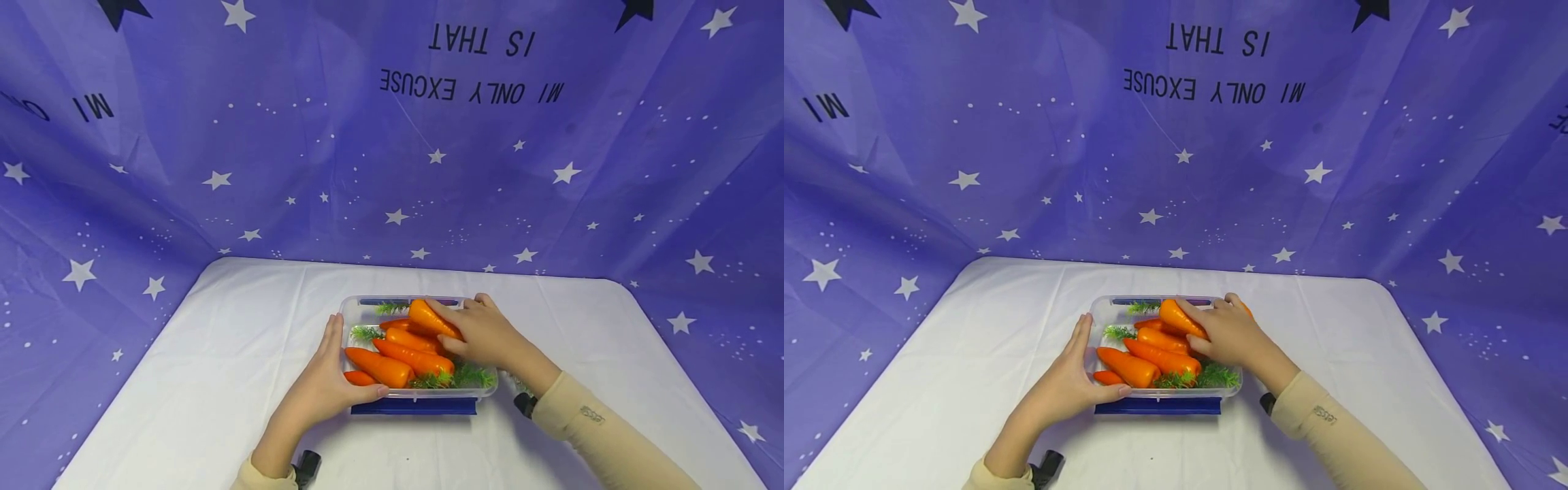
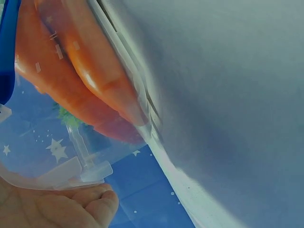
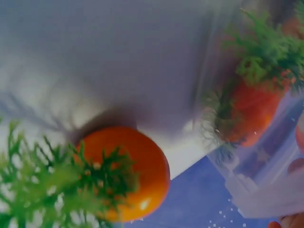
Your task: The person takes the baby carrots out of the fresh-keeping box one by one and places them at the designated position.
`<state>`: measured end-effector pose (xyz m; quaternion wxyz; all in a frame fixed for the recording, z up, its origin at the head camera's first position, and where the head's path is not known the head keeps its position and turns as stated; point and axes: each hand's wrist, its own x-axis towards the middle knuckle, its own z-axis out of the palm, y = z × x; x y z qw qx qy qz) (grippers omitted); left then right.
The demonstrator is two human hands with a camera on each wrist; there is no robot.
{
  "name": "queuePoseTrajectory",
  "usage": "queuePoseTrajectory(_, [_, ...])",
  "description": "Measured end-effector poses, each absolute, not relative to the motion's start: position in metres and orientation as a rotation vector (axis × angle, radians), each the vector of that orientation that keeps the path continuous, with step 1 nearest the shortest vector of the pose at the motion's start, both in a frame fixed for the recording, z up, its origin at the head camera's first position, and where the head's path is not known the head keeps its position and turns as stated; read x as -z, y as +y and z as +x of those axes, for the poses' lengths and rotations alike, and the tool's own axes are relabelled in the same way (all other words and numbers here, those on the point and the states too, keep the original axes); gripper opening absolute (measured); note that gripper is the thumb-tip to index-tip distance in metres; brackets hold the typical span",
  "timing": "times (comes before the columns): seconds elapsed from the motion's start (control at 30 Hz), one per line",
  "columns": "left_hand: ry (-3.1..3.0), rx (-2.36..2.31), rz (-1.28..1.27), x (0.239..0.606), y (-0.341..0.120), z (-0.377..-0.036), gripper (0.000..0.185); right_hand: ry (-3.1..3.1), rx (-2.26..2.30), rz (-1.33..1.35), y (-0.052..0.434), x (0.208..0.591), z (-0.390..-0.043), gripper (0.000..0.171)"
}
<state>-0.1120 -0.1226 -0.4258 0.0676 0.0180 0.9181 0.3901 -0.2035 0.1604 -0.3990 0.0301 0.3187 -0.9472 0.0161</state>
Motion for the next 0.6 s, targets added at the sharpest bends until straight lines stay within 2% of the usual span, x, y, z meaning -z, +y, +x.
queuePoseTrajectory(0.3, [2.773, -1.188, 0.060, 0.426, -0.123, -0.112, 0.137, -2.932, -0.132, 0.886, 0.172, 0.381, -0.201, 0.067])
queuePoseTrajectory(0.6, [2.786, -1.190, 0.064, 0.426, -0.122, -0.111, 0.138, -2.955, -0.233, 0.728, 0.206, 0.369, -0.200, 0.069])
